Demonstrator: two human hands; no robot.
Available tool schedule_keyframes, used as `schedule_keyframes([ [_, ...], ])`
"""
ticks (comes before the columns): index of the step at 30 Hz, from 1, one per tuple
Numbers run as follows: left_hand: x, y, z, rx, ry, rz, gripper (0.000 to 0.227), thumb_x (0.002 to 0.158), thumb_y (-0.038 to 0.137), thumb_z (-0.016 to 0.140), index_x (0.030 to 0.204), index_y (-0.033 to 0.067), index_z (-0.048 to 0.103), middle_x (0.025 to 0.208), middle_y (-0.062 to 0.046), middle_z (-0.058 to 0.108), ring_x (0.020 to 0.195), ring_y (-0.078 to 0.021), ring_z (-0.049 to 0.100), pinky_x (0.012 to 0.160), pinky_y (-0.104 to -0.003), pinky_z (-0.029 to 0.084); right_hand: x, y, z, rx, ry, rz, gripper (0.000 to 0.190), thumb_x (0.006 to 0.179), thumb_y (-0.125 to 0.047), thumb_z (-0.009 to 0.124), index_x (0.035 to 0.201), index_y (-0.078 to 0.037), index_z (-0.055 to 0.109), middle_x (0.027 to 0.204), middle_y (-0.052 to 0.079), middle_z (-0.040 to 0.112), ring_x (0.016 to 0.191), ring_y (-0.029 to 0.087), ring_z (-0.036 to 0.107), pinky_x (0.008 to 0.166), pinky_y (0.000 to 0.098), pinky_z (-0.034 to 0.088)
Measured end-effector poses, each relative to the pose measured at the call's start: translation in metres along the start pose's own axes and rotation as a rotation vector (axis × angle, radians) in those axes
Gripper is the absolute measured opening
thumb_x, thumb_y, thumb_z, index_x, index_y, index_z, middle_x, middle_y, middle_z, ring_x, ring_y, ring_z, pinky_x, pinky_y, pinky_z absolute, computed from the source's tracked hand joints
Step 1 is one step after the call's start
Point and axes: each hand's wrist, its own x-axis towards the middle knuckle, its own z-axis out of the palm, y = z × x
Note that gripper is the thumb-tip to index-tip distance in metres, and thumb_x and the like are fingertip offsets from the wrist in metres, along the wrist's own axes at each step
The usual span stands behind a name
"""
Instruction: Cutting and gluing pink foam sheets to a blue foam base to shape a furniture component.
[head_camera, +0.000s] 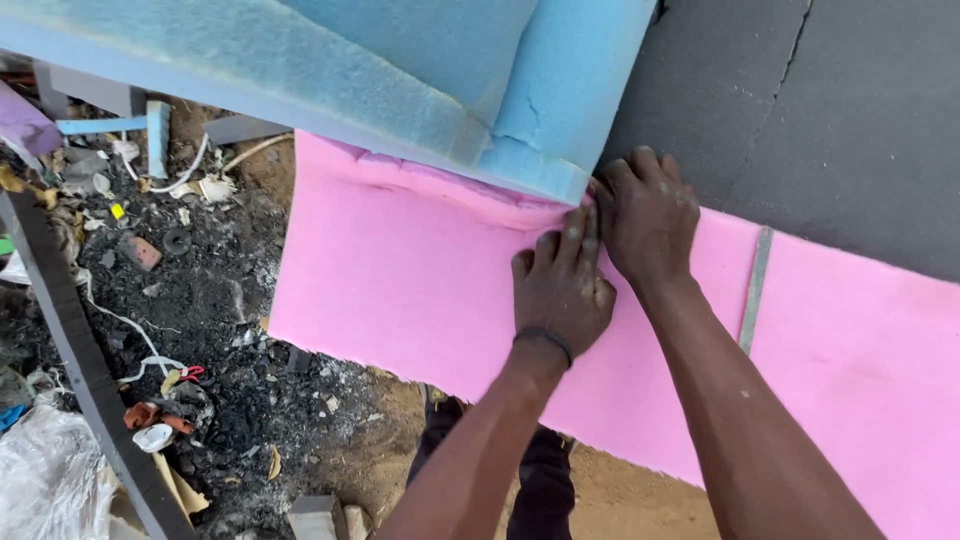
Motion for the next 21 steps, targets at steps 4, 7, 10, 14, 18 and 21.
schedule_keyframes([
  [4, 0.011, -0.001, -0.011, 0.078, -0.087, 0.059, 0.071, 0.106, 0.044, 0.053, 0.167, 0.0134, 0.072, 0.194, 0.0, 0.042, 0.148, -0.0362, 0.057, 0.114, -0.06, 0.05, 0.004, -0.003, -0.003, -0.08, -0.066, 0.032, 0.029, 0.117, -0.043, 0.084, 0.123, -0.016, 0.087, 0.116, 0.008, 0.068, 0.108, 0.04, 0.072, 0.08, 0.0563, 0.064],
  [7, 0.002, -0.002, 0.008, -0.008, 0.005, 0.058, 0.079, 0.101, 0.039, 0.061, 0.176, 0.0129, 0.065, 0.187, -0.006, 0.052, 0.145, -0.0408, 0.06, 0.11, -0.064, 0.05, 0.008, 0.004, -0.004, 0.048, -0.063, 0.054, 0.036, 0.118, -0.051, 0.082, 0.132, -0.018, 0.087, 0.117, 0.007, 0.069, 0.108, 0.041, 0.073, 0.082, 0.0588, 0.066],
  [10, -0.007, 0.001, 0.017, 0.022, 0.137, 0.056, 0.083, 0.104, 0.032, 0.062, 0.184, 0.0117, 0.057, 0.188, -0.01, 0.053, 0.144, -0.0408, 0.062, 0.111, -0.063, 0.049, -0.004, 0.002, -0.033, 0.319, -0.044, 0.063, 0.039, 0.115, -0.035, 0.085, 0.149, -0.018, 0.077, 0.126, 0.009, 0.07, 0.123, 0.044, 0.076, 0.098, 0.0615, 0.065],
  [14, -0.01, 0.006, 0.011, 0.031, 0.347, 0.113, 0.077, 0.108, 0.029, 0.063, 0.183, 0.0138, 0.061, 0.176, -0.012, 0.062, 0.142, -0.0376, 0.067, 0.11, -0.06, 0.052, -0.052, 0.016, -0.06, 0.303, 0.132, 0.123, 0.033, 0.118, -0.021, 0.084, 0.151, -0.014, 0.081, 0.147, 0.015, 0.069, 0.151, 0.045, 0.065, 0.126, 0.0587, 0.057],
  [18, 0.016, 0.024, 0.006, -0.054, 0.405, 0.329, 0.067, 0.118, 0.032, 0.059, 0.183, 0.0192, 0.064, 0.186, -0.01, 0.063, 0.17, -0.0357, 0.059, 0.137, -0.06, 0.041, -0.084, 0.03, -0.058, 0.069, 0.229, 0.091, 0.039, 0.127, -0.028, 0.082, 0.157, -0.003, 0.081, 0.149, 0.021, 0.074, 0.147, 0.047, 0.07, 0.127, 0.059, 0.056],
  [21, 0.033, 0.017, 0.031, -0.068, 0.377, 0.424, 0.065, 0.123, 0.036, 0.059, 0.186, 0.0202, 0.059, 0.192, -0.011, 0.06, 0.183, -0.0364, 0.053, 0.15, -0.065, 0.035, -0.092, 0.031, -0.041, 0.007, 0.274, 0.064, 0.04, 0.129, -0.031, 0.079, 0.158, -0.004, 0.081, 0.147, 0.021, 0.076, 0.143, 0.047, 0.073, 0.124, 0.0598, 0.058],
])
